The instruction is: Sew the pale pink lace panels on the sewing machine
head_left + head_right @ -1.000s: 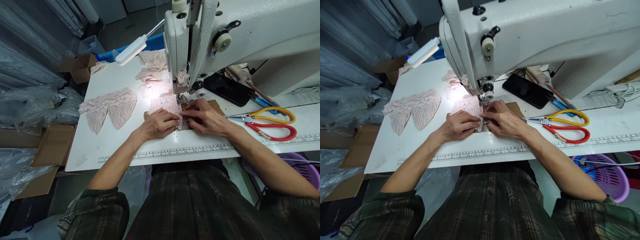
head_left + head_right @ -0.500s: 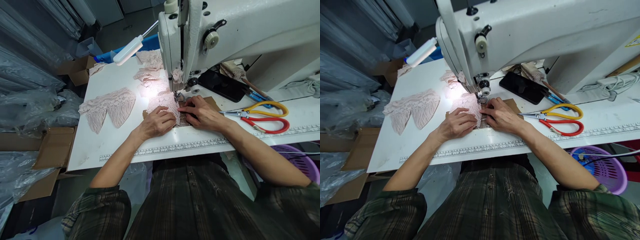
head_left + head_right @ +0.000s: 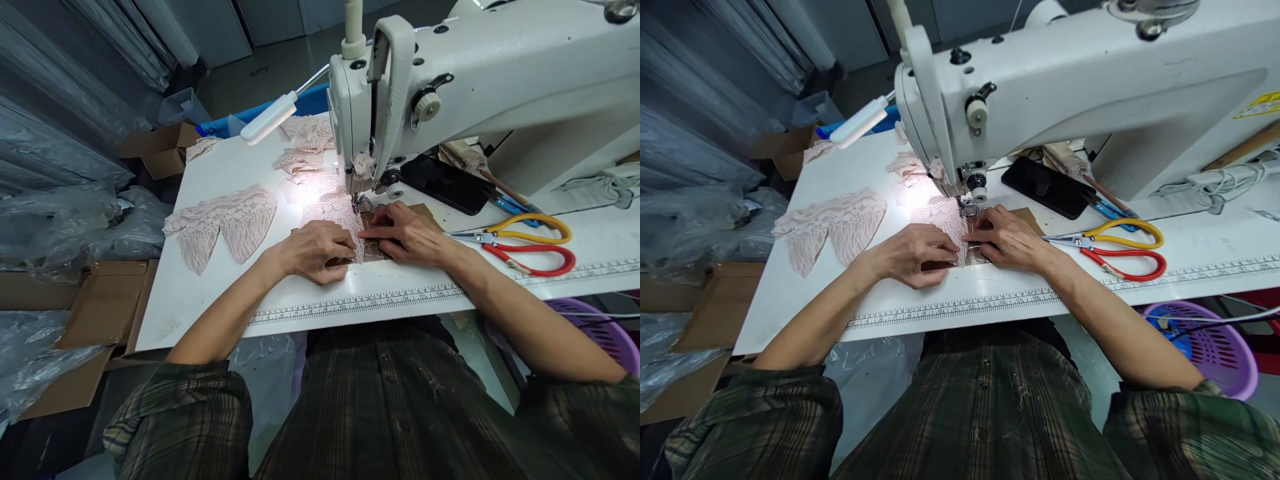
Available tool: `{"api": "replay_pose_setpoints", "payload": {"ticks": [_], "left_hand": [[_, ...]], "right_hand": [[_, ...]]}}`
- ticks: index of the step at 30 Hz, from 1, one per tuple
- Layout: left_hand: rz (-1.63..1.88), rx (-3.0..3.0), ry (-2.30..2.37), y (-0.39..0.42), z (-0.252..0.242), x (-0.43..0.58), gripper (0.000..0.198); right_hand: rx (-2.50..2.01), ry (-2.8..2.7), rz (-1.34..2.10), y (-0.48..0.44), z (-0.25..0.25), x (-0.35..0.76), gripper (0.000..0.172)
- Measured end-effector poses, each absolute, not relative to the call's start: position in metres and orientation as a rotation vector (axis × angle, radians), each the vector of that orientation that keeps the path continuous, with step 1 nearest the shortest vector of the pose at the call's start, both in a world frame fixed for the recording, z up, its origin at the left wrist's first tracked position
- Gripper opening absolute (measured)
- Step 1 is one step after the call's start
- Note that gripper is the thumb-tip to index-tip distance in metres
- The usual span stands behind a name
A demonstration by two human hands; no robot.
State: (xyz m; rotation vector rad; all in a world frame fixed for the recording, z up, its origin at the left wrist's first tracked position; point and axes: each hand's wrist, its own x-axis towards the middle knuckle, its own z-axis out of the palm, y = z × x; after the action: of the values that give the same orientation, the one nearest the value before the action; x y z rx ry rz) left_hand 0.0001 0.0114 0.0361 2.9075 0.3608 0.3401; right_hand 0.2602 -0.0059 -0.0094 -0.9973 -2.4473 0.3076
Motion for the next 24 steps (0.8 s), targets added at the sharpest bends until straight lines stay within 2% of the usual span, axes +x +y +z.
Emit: {"api": "replay_pose_setpoints", "payload": {"ticks": [5,13,24], "left_hand": [[0.454,2.926,0.386,0.0078,0.031,-0.0006,0.022],[0.401,2.949,0.436,0.0056,0.0322,-0.0005,0.024],[0.361,2.922,0.569,0.0047,0.0297,-0.0006,0.03]], "right_hand": [[-0.998,-2.455,0.272,-0.007,-0.0077,0.2579,0.038],[-1.008,-2.441,0.212,-0.0069,-0.0089,0.257,0.037],[-1.257,-2.457,0.114,-0.0042,-0.012,0.2512,0.042]]}}
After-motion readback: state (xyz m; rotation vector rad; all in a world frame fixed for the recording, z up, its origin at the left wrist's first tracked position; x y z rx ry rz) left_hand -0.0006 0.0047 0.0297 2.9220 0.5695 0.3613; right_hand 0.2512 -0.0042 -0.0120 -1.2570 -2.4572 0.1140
